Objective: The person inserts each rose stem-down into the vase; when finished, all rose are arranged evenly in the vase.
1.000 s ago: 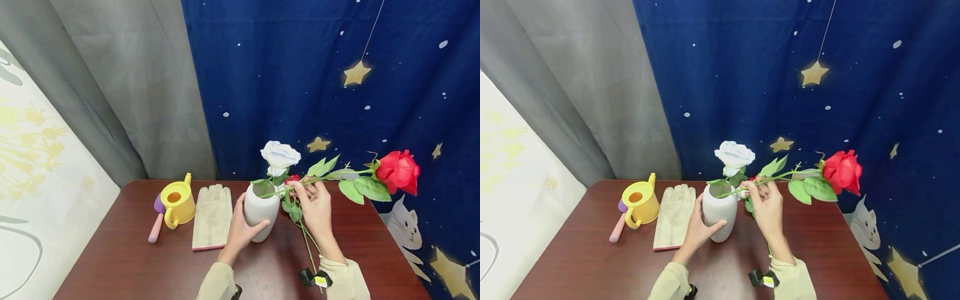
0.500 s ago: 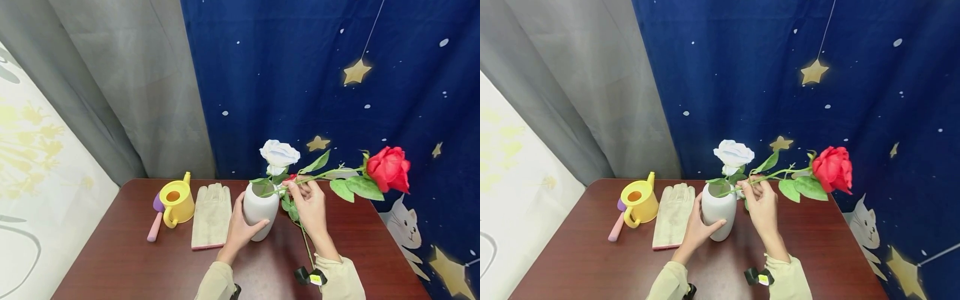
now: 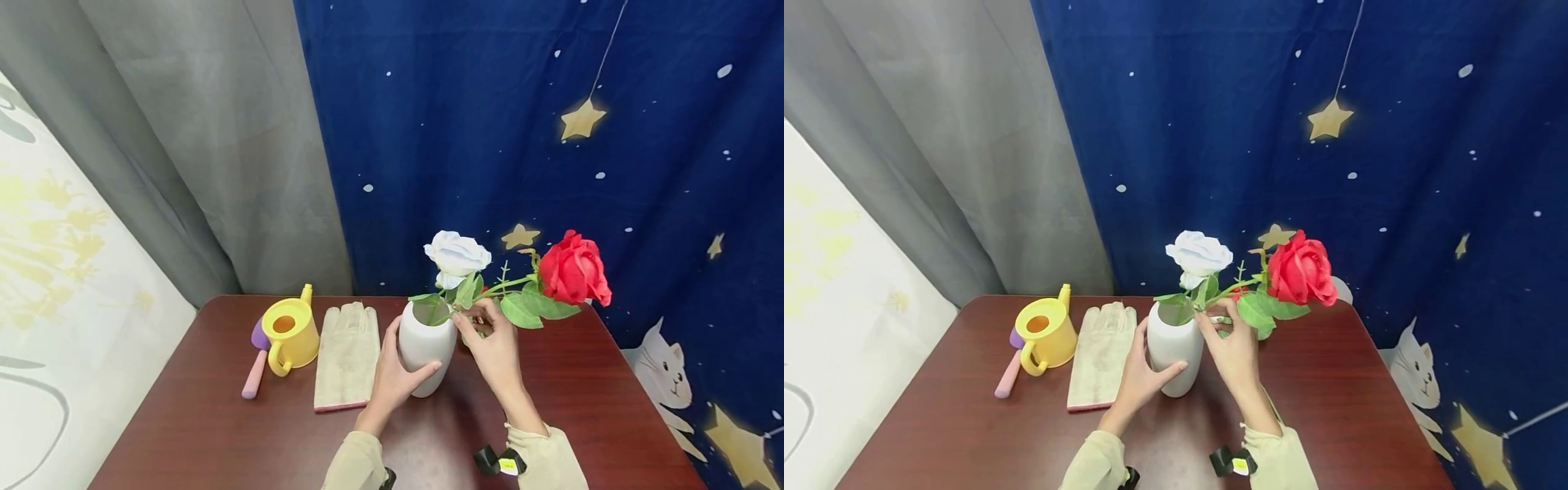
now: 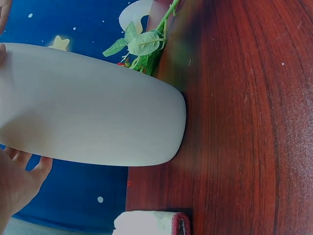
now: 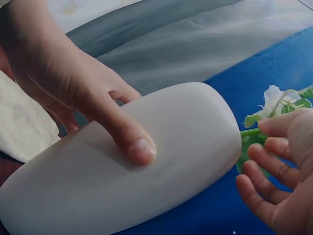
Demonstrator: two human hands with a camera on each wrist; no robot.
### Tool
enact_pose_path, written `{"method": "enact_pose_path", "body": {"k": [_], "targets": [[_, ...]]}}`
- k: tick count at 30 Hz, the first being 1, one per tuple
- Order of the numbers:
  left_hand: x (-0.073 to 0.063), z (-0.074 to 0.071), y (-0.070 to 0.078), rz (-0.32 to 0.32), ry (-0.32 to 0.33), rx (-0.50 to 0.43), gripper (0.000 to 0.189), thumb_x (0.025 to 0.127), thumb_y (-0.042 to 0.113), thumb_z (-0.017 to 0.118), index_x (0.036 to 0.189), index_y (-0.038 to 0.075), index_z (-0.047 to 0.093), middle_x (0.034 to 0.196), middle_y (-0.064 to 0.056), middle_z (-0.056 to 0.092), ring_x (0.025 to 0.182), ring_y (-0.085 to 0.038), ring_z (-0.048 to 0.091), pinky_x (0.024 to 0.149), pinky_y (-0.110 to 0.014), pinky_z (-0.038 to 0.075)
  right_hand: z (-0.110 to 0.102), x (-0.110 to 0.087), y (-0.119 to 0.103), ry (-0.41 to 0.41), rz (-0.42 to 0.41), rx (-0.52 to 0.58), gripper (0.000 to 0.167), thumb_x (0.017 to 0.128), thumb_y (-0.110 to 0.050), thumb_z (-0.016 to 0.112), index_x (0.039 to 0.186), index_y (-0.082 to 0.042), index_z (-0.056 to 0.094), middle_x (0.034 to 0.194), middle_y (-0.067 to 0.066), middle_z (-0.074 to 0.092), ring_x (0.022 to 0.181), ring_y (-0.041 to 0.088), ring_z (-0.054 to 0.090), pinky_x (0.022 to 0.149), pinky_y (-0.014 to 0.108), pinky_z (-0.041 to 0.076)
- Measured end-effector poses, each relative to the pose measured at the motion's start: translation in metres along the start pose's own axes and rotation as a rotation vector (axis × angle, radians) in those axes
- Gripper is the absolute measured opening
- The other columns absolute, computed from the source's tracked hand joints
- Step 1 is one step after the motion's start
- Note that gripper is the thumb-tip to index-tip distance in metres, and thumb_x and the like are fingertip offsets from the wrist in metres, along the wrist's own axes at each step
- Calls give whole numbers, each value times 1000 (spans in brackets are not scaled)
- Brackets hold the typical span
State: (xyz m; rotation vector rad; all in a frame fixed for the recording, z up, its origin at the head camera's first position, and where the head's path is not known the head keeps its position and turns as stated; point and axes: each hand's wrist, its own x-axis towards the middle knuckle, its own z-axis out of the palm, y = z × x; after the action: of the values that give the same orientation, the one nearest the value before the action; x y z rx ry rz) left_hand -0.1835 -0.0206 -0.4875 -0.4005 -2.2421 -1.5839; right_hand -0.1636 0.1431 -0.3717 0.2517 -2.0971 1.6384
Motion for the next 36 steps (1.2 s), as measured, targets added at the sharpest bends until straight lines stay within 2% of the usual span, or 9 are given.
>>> {"method": "enact_pose_path", "body": {"k": [3,8,15,19,22,24,28,31,36], "targets": [[-1,2,0,-10,5,-7,97,65,45,81,143,28,26,135,7,42,114,-12,46,90,-43,41,-5,-3,-10,6,-2,52,15,82,5,66,95,4,59,87,17,61,82,14,59,75,22,48],[0,2,0,-17,12,2,96,65,46,82,142,29,27,134,8,42,113,-11,46,91,-42,41,-5,-1,-14,38,21,141,14,82,6,65,94,8,60,86,17,61,82,11,59,74,23,48],[0,1,1,-19,2,-7,96,65,46,81,142,29,27,133,8,43,113,-11,46,90,-43,41,1,7,0,72,-4,202,8,82,4,67,89,7,65,86,9,65,78,9,60,68,20,47],[0,1,2,-26,-2,-3,96,66,47,81,142,28,26,134,7,42,114,-11,46,91,-42,41,4,12,13,38,-9,70,10,82,-7,70,89,1,69,86,9,64,71,13,58,59,20,46],[0,0,3,-31,-4,3,96,66,48,80,143,28,26,136,7,41,114,-12,45,91,-42,41,6,10,17,-13,-9,-78,16,81,-11,72,92,0,67,88,10,63,70,20,58,58,23,46],[0,0,3,-28,-5,2,96,67,47,80,143,27,26,136,6,41,114,-13,46,91,-42,41,8,9,19,-42,-21,-124,21,80,-11,72,96,0,64,90,11,61,73,23,57,61,25,47],[0,1,3,-13,-5,0,97,67,46,80,144,24,26,136,4,41,114,-14,46,90,-42,42,7,5,20,-79,-28,-65,32,79,-7,72,107,1,58,96,12,59,81,24,55,68,25,46],[0,1,2,-10,0,-2,98,66,45,81,143,24,26,136,5,42,113,-13,47,90,-40,42,3,0,21,-103,33,-1,33,80,-5,71,111,0,60,93,10,59,79,17,53,68,22,46],[1,0,1,-14,-2,-3,98,65,47,81,143,27,26,135,7,42,113,-12,47,89,-39,42,-2,-4,22,-70,99,139,33,82,-1,69,113,-1,59,99,11,59,85,14,54,76,22,46]]}}
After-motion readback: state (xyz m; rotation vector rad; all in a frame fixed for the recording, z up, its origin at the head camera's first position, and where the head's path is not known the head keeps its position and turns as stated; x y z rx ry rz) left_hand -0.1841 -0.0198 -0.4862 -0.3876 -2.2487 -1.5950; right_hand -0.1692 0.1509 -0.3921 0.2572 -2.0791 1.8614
